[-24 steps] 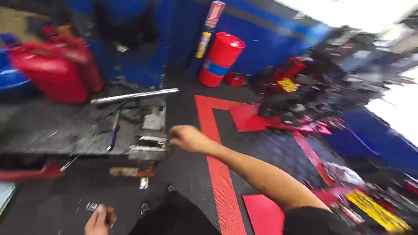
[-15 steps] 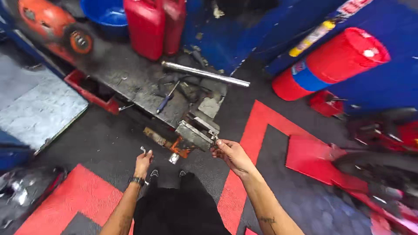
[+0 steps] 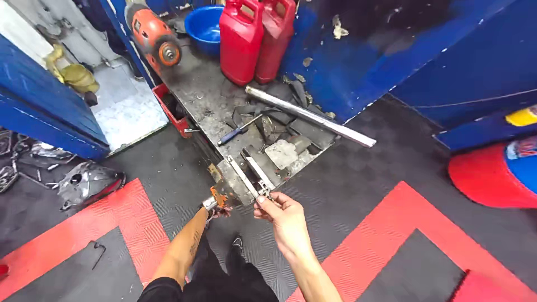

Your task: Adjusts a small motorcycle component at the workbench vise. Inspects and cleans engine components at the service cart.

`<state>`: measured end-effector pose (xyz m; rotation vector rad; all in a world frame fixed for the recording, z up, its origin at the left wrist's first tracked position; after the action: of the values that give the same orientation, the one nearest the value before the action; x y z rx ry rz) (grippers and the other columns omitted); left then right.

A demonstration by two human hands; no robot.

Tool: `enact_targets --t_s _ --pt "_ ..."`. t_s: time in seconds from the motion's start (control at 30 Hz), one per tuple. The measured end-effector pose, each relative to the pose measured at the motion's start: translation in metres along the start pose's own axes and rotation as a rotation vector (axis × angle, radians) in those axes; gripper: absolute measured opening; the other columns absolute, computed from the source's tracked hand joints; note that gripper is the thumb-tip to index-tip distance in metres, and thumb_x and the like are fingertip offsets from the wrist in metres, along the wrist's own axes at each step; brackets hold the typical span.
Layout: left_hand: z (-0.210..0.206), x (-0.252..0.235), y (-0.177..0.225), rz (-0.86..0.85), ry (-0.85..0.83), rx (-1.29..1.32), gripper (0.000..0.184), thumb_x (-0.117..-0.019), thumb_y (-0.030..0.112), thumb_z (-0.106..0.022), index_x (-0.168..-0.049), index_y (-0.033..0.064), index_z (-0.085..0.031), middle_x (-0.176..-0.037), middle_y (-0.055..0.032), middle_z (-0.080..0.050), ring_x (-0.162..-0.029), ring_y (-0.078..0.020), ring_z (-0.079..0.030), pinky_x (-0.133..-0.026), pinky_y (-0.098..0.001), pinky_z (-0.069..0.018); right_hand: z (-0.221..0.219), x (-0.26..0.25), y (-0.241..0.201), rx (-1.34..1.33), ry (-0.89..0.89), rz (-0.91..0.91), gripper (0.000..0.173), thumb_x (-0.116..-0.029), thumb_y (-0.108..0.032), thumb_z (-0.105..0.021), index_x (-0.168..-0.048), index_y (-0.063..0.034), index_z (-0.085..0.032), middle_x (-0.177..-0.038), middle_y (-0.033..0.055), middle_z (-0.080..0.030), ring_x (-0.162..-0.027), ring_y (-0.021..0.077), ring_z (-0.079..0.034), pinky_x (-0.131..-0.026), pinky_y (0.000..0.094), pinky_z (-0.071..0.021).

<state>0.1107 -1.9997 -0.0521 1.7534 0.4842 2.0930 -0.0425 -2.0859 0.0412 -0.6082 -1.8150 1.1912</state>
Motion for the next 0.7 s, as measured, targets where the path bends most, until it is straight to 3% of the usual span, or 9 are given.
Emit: enact_targets --t_s 0.07,0.1,0.13,0.23,0.33,0.4,0.47,0.57,0.7 --pt "0.003 -0.069 -0.041 -0.151 -0.188 -0.001 0.028 -0.1073 0.014 -0.049 -0.120 -0.0081 -0.060 -0.098 -0.0120 -0.068 -0.077 -0.0084 -0.061 -0.072 -0.0222 -0.0493 0.000 0.000 0.001 -0.030 0.000 -0.001 0.014 -0.0920 0.002 -0.071 -0.103 0.0079 -0.064 -0.079 0.0145 -0.073 -0.064 0.0205 -0.073 -0.063 0.0334 -0.0645" --pt "0.006 -0.125 -0.074 -0.306 -0.457 -0.031 0.030 -0.1065 0.019 -0.052 -0.113 -0.0083 -0.062 -0.092 -0.0094 -0.070 -0.071 -0.0046 -0.063 -0.062 -0.0201 -0.0507 0.000 0.000 0.001 -0.044 -0.008 -0.005 0.013 -0.0924 0.002 -0.071 -0.102 0.0080 -0.064 -0.078 0.0150 -0.073 -0.064 0.0209 -0.072 -0.063 0.0335 -0.0643" --pt "-0.017 -0.141 -0.086 -0.239 -0.469 -0.116 0.032 -0.1055 0.026 -0.056 -0.112 -0.0041 -0.067 -0.094 -0.0086 -0.072 -0.071 -0.0073 -0.062 -0.063 -0.0252 -0.0503 0.000 0.000 0.001 -0.057 -0.015 -0.012 0.013 -0.0927 0.002 -0.070 -0.101 0.0081 -0.063 -0.078 0.0154 -0.073 -0.063 0.0209 -0.072 -0.063 0.0333 -0.0641" --pt "-0.146 -0.100 -0.081 -0.046 -0.492 -0.220 0.035 -0.1037 0.032 -0.059 -0.114 0.0011 -0.071 -0.102 -0.0107 -0.074 -0.083 -0.0164 -0.065 -0.079 -0.0385 -0.0518 -0.003 0.000 -0.002 -0.103 -0.024 -0.037 0.013 -0.0925 0.003 -0.071 -0.101 0.0087 -0.063 -0.075 0.0147 -0.072 -0.061 0.0200 -0.071 -0.061 0.0322 -0.0635" --pt "-0.216 -0.065 -0.077 -0.113 -0.510 0.014 0.035 -0.1047 0.039 -0.054 -0.104 0.0087 -0.071 -0.071 0.0037 -0.063 -0.054 -0.0045 -0.048 -0.053 -0.0246 -0.0420 0.003 -0.001 -0.002 -0.097 -0.046 -0.052 0.013 -0.0933 0.001 -0.070 -0.101 0.0088 -0.063 -0.075 0.0146 -0.072 -0.061 0.0197 -0.071 -0.060 0.0316 -0.0628" --pt "-0.181 -0.044 -0.076 -0.179 -0.371 0.049 0.038 -0.1061 0.038 -0.052 -0.107 0.0040 -0.070 -0.075 0.0001 -0.065 -0.058 -0.0064 -0.052 -0.059 -0.0270 -0.0475 0.002 0.000 0.001 -0.116 -0.057 -0.059 0.014 -0.0936 0.000 -0.071 -0.101 0.0088 -0.063 -0.075 0.0142 -0.072 -0.061 0.0195 -0.070 -0.060 0.0313 -0.0624" --pt "-0.127 -0.029 -0.073 -0.204 -0.176 -0.126 0.044 -0.1073 0.037 -0.052 -0.108 -0.0041 -0.069 -0.087 -0.0114 -0.070 -0.073 -0.0183 -0.063 -0.078 -0.0415 -0.0548 0.001 -0.001 0.003 -0.174 -0.059 -0.057 0.015 -0.0937 -0.001 -0.071 -0.102 0.0078 -0.062 -0.076 0.0138 -0.072 -0.060 0.0189 -0.070 -0.059 0.0309 -0.0619" --pt "-0.102 -0.005 -0.088 -0.144 -0.054 -0.374 0.049 -0.1072 0.039 -0.052 -0.108 -0.0058 -0.071 -0.100 -0.0197 -0.074 -0.093 -0.0325 -0.071 -0.094 -0.0576 -0.0527 -0.001 0.001 0.009 -0.241 -0.040 -0.056 0.014 -0.0943 -0.003 -0.071 -0.102 0.0054 -0.061 -0.077 0.0127 -0.072 -0.061 0.0178 -0.069 -0.058 0.0300 -0.0609" --pt "-0.113 0.005 -0.142 -0.131 0.309 0.084 0.052 -0.1115 0.037 -0.038 -0.116 -0.0050 -0.068 -0.102 -0.0186 -0.074 -0.094 -0.0295 -0.072 -0.094 -0.0518 -0.0553 -0.003 0.003 0.012 -0.258 -0.034 -0.040 0.014 -0.0952 -0.003 -0.069 -0.103 0.0048 -0.060 -0.077 0.0130 -0.070 -0.060 0.0180 -0.068 -0.058 0.0303 -0.0603"
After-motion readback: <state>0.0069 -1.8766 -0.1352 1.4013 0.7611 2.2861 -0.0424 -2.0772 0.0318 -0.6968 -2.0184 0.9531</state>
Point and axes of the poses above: each hand's wrist, its own x-axis away from the middle knuckle, its own z-axis out of the back of the hand, y = z × x, the point moved 1 cm from there along -x, towards the middle knuckle
